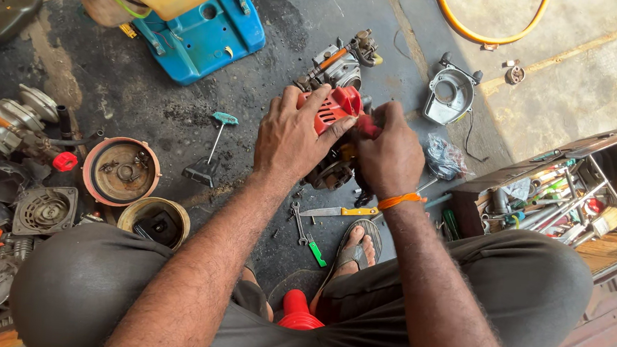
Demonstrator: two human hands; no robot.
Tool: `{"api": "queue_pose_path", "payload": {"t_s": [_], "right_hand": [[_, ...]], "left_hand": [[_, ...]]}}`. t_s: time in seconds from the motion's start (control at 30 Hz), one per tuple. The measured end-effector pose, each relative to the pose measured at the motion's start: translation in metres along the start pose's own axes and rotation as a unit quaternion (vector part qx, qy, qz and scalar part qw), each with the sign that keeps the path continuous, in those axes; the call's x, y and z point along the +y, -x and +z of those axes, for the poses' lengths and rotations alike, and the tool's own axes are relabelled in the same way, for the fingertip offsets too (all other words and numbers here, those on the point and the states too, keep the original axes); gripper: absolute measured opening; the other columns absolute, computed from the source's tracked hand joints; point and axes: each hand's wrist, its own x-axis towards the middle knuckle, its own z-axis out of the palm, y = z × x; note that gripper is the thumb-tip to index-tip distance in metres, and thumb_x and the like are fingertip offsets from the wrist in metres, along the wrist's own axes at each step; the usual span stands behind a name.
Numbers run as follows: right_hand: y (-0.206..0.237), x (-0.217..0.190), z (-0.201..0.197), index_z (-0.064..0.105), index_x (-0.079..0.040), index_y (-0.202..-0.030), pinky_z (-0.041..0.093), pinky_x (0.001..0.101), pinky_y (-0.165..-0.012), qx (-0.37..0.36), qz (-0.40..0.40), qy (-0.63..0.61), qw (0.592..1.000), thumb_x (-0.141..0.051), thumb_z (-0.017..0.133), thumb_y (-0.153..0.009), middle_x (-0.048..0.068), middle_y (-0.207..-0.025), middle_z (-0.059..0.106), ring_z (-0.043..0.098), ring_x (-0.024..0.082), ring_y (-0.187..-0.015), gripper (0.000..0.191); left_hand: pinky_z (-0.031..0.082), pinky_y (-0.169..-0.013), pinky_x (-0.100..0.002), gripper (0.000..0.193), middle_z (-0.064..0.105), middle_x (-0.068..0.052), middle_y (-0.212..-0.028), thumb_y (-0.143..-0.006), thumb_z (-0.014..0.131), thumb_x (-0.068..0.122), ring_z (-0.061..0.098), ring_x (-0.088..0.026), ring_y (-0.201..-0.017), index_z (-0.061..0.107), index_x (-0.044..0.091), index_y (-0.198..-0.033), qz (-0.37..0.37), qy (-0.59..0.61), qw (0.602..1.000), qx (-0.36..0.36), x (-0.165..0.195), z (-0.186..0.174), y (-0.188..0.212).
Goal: The person sits on the floor and wipes a metal engine casing with a red cloth, then wipes a red engine block. The person handles the parts one at a time and uses the cloth to remove residue from the surfaces.
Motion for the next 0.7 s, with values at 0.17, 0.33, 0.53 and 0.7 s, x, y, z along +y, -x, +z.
{"api": "queue_pose_path", "payload": {"t_s": [0.17, 0.33, 0.53, 0.7], "right_hand": [[0.0, 0.005, 0.011, 0.061, -0.007, -0.11, 0.053, 0.0518, -0.075, 0.034, -0.046, 0.04, 0.998, -0.029, 0.076, -0.089, 0.019, -0.098, 0.073, 0.07, 0.04, -0.091, 0.034], [0.005, 0.047, -0.004, 0.066, -0.006, -0.112, 0.057, 0.0467, -0.081, 0.099, 0.035, -0.067, 0.992, -0.019, 0.066, -0.094, 0.019, -0.099, 0.074, 0.073, 0.035, -0.089, 0.022], [0.013, 0.08, -0.012, 0.062, 0.002, -0.112, 0.053, 0.0381, -0.072, -0.036, 0.256, -0.365, 0.894, -0.033, 0.067, -0.101, 0.01, -0.093, 0.064, 0.064, 0.02, -0.076, 0.037], [0.015, 0.067, -0.007, 0.06, -0.003, -0.12, 0.06, 0.0313, -0.079, -0.106, 0.243, -0.523, 0.81, -0.028, 0.06, -0.096, 0.011, -0.103, 0.072, 0.071, 0.019, -0.088, 0.034]], "left_hand": [[0.055, -0.079, -0.047, 0.076, 0.055, -0.012, -0.109, -0.093, 0.05, 0.078, 0.061, -0.031, -0.096, 0.059, 0.021, -0.143, -0.009, -0.004, 1.0, -0.006, 0.0, 0.001, 0.001], [0.057, -0.072, -0.041, 0.079, 0.052, -0.011, -0.108, -0.092, 0.046, 0.079, 0.06, -0.027, -0.099, 0.055, 0.02, -0.144, -0.029, -0.012, 0.999, -0.039, -0.002, 0.003, -0.001], [0.057, -0.071, -0.039, 0.081, 0.052, -0.011, -0.108, -0.093, 0.045, 0.081, 0.059, -0.025, -0.1, 0.055, 0.019, -0.144, -0.017, -0.019, 0.999, -0.038, -0.003, 0.005, 0.001], [0.057, -0.073, -0.04, 0.082, 0.052, -0.01, -0.108, -0.091, 0.046, 0.081, 0.059, -0.025, -0.097, 0.055, 0.019, -0.144, -0.026, -0.019, 0.999, -0.034, -0.001, 0.005, 0.003]]}}
